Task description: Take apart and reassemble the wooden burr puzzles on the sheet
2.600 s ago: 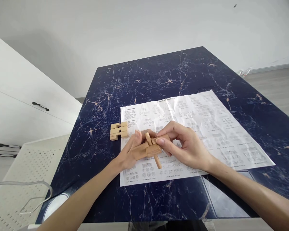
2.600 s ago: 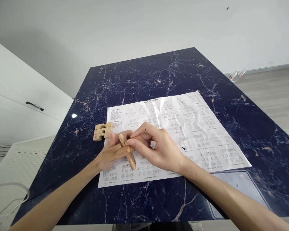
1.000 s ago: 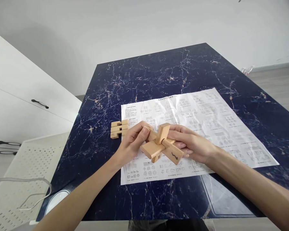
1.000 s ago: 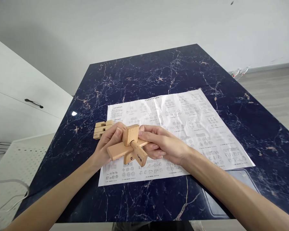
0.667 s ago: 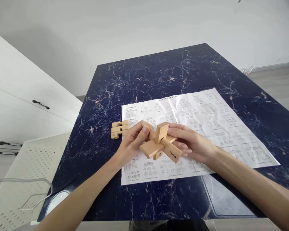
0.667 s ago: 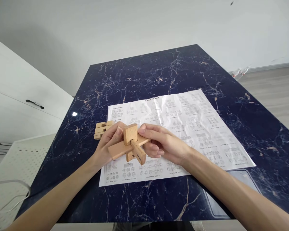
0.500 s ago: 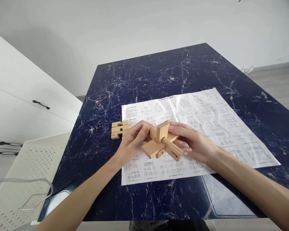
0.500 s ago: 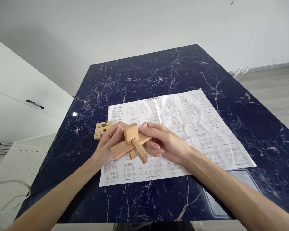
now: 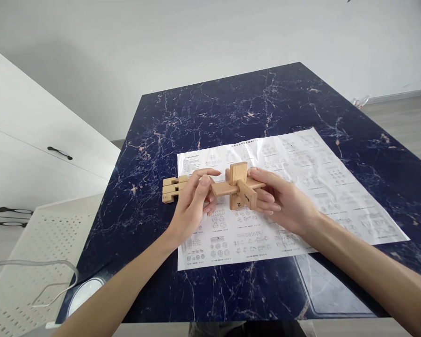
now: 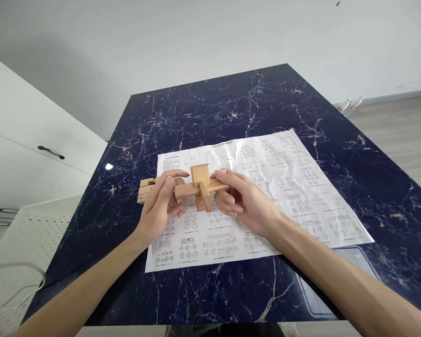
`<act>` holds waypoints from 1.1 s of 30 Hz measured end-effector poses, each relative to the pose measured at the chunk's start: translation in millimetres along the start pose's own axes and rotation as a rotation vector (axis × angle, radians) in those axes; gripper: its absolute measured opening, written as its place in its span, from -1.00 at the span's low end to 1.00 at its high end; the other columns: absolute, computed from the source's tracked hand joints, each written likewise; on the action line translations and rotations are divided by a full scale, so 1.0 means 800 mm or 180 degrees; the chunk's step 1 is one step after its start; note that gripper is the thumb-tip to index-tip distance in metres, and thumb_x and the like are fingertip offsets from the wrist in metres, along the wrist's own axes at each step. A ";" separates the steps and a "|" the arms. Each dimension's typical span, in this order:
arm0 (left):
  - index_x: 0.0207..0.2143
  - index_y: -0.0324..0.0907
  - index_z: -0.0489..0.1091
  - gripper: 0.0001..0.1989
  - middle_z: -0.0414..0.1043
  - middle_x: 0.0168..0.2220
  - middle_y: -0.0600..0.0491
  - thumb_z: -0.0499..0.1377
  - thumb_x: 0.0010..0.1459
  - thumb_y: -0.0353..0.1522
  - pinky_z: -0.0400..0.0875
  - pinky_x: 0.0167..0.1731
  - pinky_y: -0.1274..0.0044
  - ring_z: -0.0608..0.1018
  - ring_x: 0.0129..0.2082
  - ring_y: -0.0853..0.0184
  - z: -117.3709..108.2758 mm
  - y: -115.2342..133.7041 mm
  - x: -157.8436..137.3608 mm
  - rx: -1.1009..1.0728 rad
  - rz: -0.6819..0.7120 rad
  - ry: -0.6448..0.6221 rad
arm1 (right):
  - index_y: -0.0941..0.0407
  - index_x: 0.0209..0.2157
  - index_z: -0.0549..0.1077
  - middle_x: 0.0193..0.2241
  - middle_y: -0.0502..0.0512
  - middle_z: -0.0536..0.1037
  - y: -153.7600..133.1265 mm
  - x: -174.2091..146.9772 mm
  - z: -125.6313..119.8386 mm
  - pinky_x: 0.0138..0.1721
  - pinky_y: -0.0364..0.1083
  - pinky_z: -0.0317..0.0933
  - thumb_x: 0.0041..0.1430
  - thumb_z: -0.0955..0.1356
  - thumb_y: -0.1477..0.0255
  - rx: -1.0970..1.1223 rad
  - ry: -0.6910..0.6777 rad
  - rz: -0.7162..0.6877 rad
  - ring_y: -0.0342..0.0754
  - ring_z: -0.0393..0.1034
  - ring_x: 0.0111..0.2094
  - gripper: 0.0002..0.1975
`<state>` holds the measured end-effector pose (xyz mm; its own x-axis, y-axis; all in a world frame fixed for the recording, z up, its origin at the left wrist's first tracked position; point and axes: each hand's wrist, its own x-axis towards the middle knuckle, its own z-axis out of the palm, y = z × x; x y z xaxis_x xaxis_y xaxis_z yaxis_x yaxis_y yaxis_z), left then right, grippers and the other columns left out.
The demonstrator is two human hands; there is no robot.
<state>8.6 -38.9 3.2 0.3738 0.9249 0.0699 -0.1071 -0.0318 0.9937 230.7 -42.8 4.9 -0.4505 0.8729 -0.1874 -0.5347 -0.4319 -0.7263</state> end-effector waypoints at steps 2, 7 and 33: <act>0.07 -0.11 0.39 -0.64 0.21 -0.45 0.19 0.04 0.52 -0.05 0.27 -0.59 0.59 0.25 -0.62 0.50 0.000 0.000 0.000 -0.0015 -0.0064 -0.0004 | 0.09 -0.53 0.37 -0.69 -0.17 0.12 -0.002 0.001 0.002 -0.61 -0.13 -0.13 0.40 0.41 0.27 -0.0060 0.0076 -0.0063 -0.25 -0.21 -0.68 -0.60; 0.09 -0.09 0.36 -0.66 0.26 -0.43 0.19 0.04 0.53 -0.07 0.26 -0.59 0.58 0.24 -0.63 0.52 0.001 0.001 0.001 0.0073 -0.0105 0.0055 | 0.08 -0.45 0.42 -0.66 -0.17 0.13 -0.008 0.001 0.003 -0.60 -0.11 -0.12 0.39 0.42 0.26 -0.0186 0.0396 -0.0275 -0.22 -0.20 -0.66 -0.68; -0.03 -0.15 0.39 -0.67 0.30 -0.39 0.16 0.05 0.52 -0.09 0.23 -0.53 0.54 0.28 -0.58 0.50 0.006 0.008 0.003 0.0462 -0.0297 -0.0051 | -0.05 -0.36 0.32 -0.61 -0.12 0.27 -0.072 0.032 -0.120 -0.69 -0.08 -0.02 0.31 0.44 0.28 -0.1412 0.2936 -0.2664 -0.10 0.10 -0.66 -0.77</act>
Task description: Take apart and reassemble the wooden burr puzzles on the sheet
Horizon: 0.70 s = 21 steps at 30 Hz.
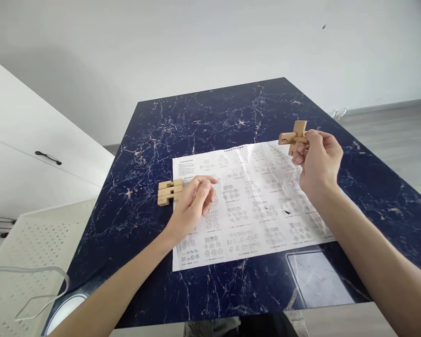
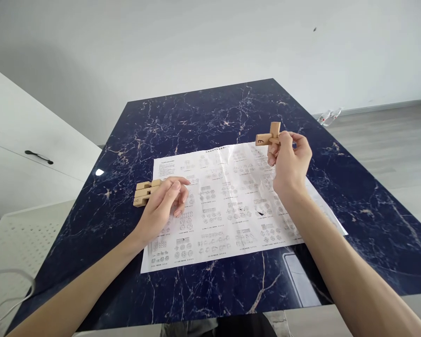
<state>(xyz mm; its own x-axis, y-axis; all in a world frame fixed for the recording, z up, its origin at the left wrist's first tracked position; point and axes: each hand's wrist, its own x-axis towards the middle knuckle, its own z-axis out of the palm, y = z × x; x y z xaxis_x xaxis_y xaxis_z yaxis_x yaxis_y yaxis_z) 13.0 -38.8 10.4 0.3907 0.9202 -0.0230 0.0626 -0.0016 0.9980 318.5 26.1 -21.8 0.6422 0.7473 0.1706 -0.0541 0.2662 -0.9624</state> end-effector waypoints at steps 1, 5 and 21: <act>-0.04 -0.16 0.39 -0.67 0.31 -0.39 0.15 0.05 0.52 -0.09 0.23 -0.53 0.55 0.28 -0.58 0.50 0.000 0.000 0.000 0.0007 0.0010 -0.0007 | -0.06 -0.36 0.31 -0.61 -0.12 0.27 0.002 0.006 -0.004 -0.69 -0.07 -0.02 0.31 0.43 0.30 -0.0054 0.0047 -0.0020 -0.10 0.09 -0.67 -0.78; -0.05 -0.16 0.39 -0.67 0.32 -0.38 0.15 0.05 0.52 -0.09 0.24 -0.51 0.54 0.29 -0.58 0.50 -0.001 -0.002 0.000 0.0033 0.0026 -0.0018 | -0.07 -0.33 0.29 -0.61 -0.11 0.30 0.006 0.019 -0.016 -0.68 -0.06 0.04 0.33 0.39 0.34 -0.0227 0.0235 0.0091 -0.09 0.15 -0.66 -0.81; -0.10 -0.15 0.40 -0.63 0.33 -0.37 0.12 0.02 0.53 -0.07 0.20 -0.51 0.53 0.25 -0.56 0.48 -0.001 -0.008 -0.005 0.0122 0.0076 -0.0136 | -0.03 -0.28 0.35 -0.66 -0.16 0.35 -0.010 -0.005 -0.006 -0.78 -0.11 -0.02 0.28 0.47 0.27 -0.0702 0.0306 0.0372 -0.15 0.10 -0.76 -0.79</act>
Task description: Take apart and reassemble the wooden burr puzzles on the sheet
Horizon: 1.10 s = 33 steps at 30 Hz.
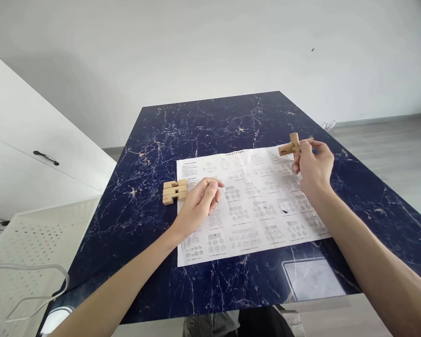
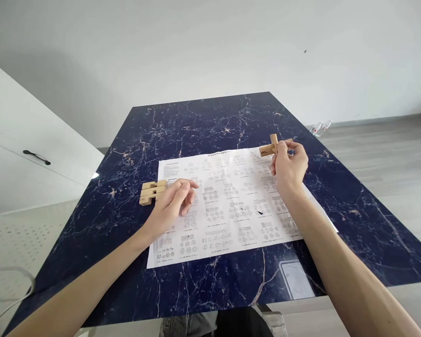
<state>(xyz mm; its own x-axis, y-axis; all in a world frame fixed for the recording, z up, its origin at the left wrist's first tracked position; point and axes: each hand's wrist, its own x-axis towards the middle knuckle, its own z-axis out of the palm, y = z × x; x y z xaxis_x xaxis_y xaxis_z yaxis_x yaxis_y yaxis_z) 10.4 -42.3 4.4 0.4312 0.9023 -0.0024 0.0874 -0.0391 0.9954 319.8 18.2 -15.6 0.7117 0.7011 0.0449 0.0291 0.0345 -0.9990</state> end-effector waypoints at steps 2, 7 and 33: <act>-0.12 -0.15 0.40 -0.64 0.33 -0.36 0.12 0.02 0.53 -0.08 0.21 -0.51 0.53 0.25 -0.56 0.48 0.000 0.000 -0.001 0.0025 0.0005 -0.0011 | -0.01 -0.30 0.39 -0.69 -0.17 0.33 0.002 -0.001 0.001 -0.79 -0.12 -0.05 0.26 0.48 0.26 -0.0102 -0.0054 -0.0056 -0.17 0.06 -0.78 -0.79; -0.17 -0.15 0.38 -0.63 0.34 -0.35 0.11 0.02 0.53 -0.07 0.22 -0.50 0.53 0.26 -0.55 0.48 0.000 -0.001 -0.001 0.0057 0.0035 -0.0024 | 0.06 -0.32 0.47 -0.75 -0.15 0.32 0.006 -0.005 0.001 -0.80 -0.16 -0.07 0.19 0.52 0.26 -0.0311 -0.0042 -0.0239 -0.17 0.10 -0.80 -0.78; -0.18 -0.16 0.44 -0.67 0.35 -0.50 0.14 0.01 0.53 -0.17 0.18 -0.54 0.54 0.34 -0.56 0.39 0.003 -0.002 -0.009 0.1291 0.0522 -0.0170 | 0.04 -0.25 0.48 -0.68 -0.11 0.30 0.007 -0.089 0.025 -0.49 -0.06 0.02 0.45 0.27 0.26 -0.2029 -0.2934 -0.2084 -0.10 0.16 -0.64 -0.77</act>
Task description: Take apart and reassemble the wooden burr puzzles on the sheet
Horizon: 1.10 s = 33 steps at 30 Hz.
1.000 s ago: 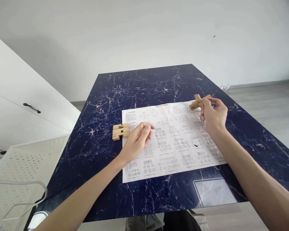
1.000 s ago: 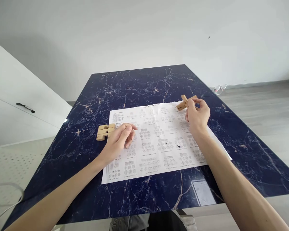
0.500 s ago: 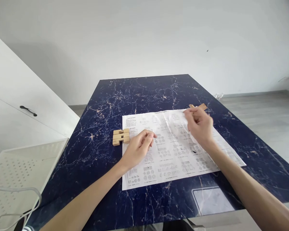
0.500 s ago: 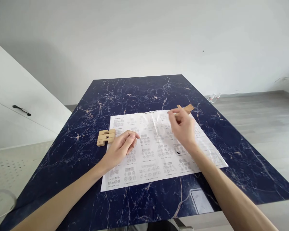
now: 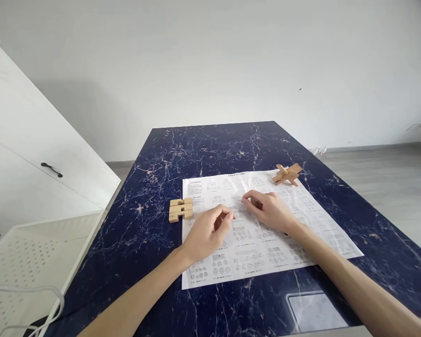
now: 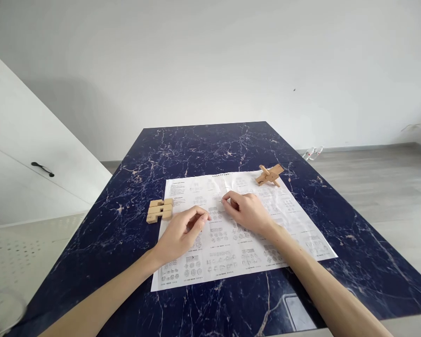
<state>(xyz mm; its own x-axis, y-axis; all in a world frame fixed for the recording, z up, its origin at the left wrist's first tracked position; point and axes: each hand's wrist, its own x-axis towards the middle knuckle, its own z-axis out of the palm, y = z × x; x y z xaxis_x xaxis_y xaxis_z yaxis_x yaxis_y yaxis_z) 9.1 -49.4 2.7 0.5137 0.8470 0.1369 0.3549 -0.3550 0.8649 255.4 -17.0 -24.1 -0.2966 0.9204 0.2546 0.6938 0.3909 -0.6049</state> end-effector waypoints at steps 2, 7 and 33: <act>-0.17 -0.15 0.43 -0.72 0.44 -0.45 0.11 0.00 0.53 -0.24 0.24 -0.49 0.52 0.40 -0.54 0.39 -0.003 -0.004 -0.001 0.0553 0.0333 0.0113 | 0.04 -0.26 0.47 -0.67 -0.11 0.31 0.000 0.001 0.001 -0.48 -0.06 0.03 0.44 0.27 0.27 0.0014 -0.0007 0.0004 -0.10 0.16 -0.64 -0.78; -0.14 -0.15 0.42 -0.84 0.54 -0.31 0.00 0.08 0.47 -0.31 0.39 -0.28 0.41 0.56 -0.34 0.25 -0.028 -0.009 0.004 0.2271 0.1295 0.0860 | 0.04 -0.24 0.48 -0.66 -0.10 0.32 0.002 0.001 0.003 -0.46 -0.05 0.04 0.43 0.27 0.30 -0.0038 -0.0046 -0.0015 -0.09 0.18 -0.63 -0.81; -0.07 -0.18 0.35 -0.86 0.58 -0.23 -0.06 0.14 0.35 -0.35 0.56 -0.25 0.37 0.64 -0.23 0.17 -0.048 -0.029 0.010 0.3078 0.1069 0.1358 | 0.07 -0.26 0.50 -0.65 -0.10 0.35 0.001 0.005 0.005 -0.48 -0.09 0.04 0.43 0.26 0.32 -0.0043 -0.0106 -0.0010 -0.11 0.23 -0.62 -0.77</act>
<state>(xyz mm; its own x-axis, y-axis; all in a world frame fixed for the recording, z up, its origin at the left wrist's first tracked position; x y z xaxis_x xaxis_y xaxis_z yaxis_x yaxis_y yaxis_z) -25.4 -19.2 2.4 0.4529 0.6505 0.6097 0.8037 -0.5938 0.0366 251.7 -13.1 -26.6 -0.3202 0.9187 0.2311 0.7015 0.3939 -0.5939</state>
